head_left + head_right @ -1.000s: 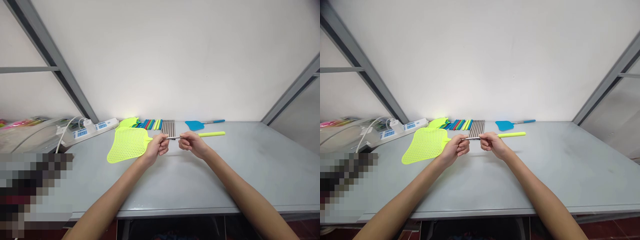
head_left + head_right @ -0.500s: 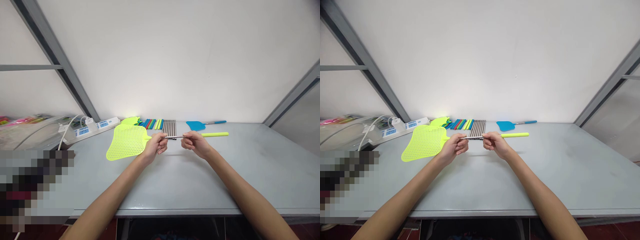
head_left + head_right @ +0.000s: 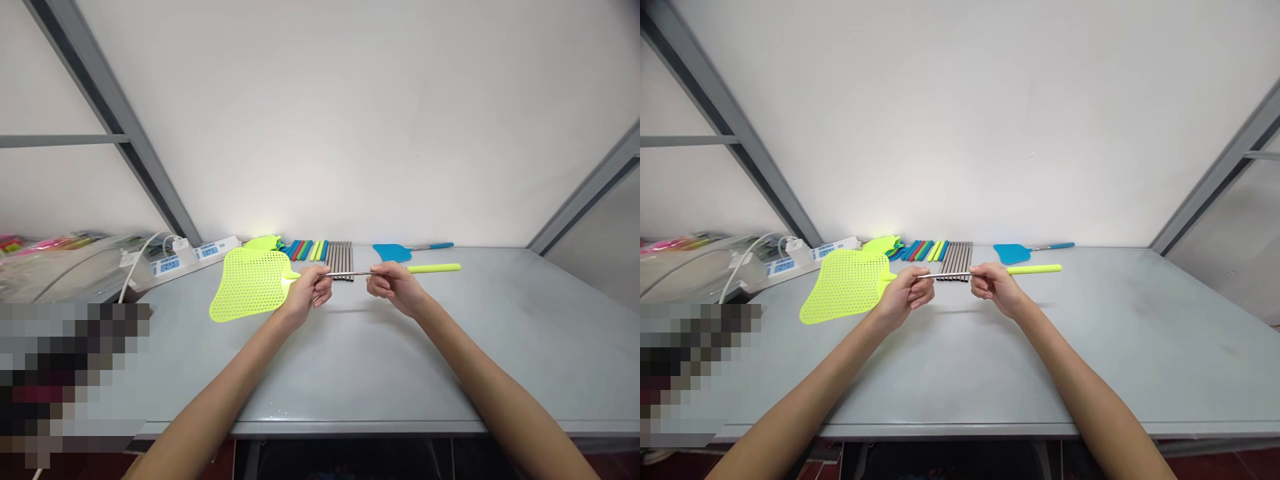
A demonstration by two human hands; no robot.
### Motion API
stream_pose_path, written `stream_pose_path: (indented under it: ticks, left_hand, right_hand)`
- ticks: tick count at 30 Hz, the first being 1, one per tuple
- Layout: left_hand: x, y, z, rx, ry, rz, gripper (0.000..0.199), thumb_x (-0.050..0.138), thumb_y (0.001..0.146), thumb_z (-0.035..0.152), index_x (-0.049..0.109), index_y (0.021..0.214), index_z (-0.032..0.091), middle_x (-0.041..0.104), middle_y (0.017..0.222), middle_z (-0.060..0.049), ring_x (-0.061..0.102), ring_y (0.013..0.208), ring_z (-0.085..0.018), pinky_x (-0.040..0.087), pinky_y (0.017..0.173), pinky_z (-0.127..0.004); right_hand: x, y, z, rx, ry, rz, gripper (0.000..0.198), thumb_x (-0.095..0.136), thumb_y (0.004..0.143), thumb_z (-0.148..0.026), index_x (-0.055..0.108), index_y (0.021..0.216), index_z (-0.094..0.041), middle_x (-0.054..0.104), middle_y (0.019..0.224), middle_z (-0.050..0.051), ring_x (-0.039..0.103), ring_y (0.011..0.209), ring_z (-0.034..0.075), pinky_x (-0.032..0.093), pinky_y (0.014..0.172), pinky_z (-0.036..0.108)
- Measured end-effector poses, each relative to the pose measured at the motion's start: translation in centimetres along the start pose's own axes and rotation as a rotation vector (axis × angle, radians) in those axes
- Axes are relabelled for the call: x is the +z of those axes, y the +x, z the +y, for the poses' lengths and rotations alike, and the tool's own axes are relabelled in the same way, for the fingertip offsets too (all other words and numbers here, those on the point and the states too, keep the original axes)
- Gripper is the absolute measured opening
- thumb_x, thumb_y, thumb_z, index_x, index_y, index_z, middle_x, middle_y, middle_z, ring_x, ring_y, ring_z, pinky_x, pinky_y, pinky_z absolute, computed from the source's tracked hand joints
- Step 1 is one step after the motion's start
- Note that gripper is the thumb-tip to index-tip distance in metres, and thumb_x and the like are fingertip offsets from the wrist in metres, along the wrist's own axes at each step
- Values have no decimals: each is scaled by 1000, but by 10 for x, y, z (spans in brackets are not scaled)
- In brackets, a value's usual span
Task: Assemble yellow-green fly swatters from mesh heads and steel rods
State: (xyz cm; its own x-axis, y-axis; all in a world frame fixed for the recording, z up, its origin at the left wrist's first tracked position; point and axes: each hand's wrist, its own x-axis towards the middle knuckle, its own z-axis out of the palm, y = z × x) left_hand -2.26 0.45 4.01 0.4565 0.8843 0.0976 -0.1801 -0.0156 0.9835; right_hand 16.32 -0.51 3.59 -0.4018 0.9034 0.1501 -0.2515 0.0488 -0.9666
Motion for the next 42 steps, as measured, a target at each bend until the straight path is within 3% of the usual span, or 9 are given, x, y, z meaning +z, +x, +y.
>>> stream_pose_path:
  ticks: [14, 22, 27, 34, 38, 42]
  left_hand:
    - [-3, 2, -16, -18, -43, 58, 39, 36, 77, 28, 21, 42, 18, 17, 35, 8, 23, 28, -4, 22, 40, -22]
    - [2, 1, -22, -10, 19, 11, 41, 37, 77, 35, 26, 42, 17, 19, 34, 8, 23, 29, -4, 18, 38, -21]
    - [10, -2, -28, -84, 77, -33, 42, 38, 77, 38, 30, 41, 17, 23, 34, 7, 26, 31, -5, 17, 37, -21]
    - [11, -2, -38, -98, 184, -45, 49, 35, 77, 43, 34, 37, 16, 29, 30, 4, 32, 30, -6, 23, 39, -21]
    - [10, -3, -35, -88, 188, -69, 47, 34, 78, 39, 38, 37, 16, 31, 30, 4, 35, 32, -7, 25, 40, -21]
    - [11, -3, -32, -83, 207, -81, 45, 33, 78, 35, 47, 41, 15, 33, 31, 3, 36, 33, -8, 27, 40, -21]
  right_hand:
    - [6, 1, 14, 83, 87, 34, 36, 41, 76, -29, 29, 43, -18, 29, 36, -3, 27, 40, 9, 21, 47, 27]
    - [16, 1, 20, 104, 152, 8, 37, 39, 76, -30, 34, 43, -17, 31, 37, -3, 29, 38, 9, 23, 45, 26]
    - [27, 1, 34, 128, 165, -57, 37, 39, 77, -34, 41, 45, -16, 38, 38, -2, 32, 38, 9, 25, 45, 24]
    - [37, 0, 46, 94, 169, -61, 41, 38, 78, -41, 44, 45, -16, 41, 36, -1, 43, 41, 12, 34, 50, 26]
    - [36, 0, 45, 85, 133, -54, 43, 39, 77, -42, 43, 43, -16, 49, 42, 2, 51, 48, 14, 40, 62, 31]
    - [35, 0, 45, 84, 124, -54, 44, 40, 78, -41, 43, 42, -15, 48, 42, 1, 48, 45, 12, 41, 64, 32]
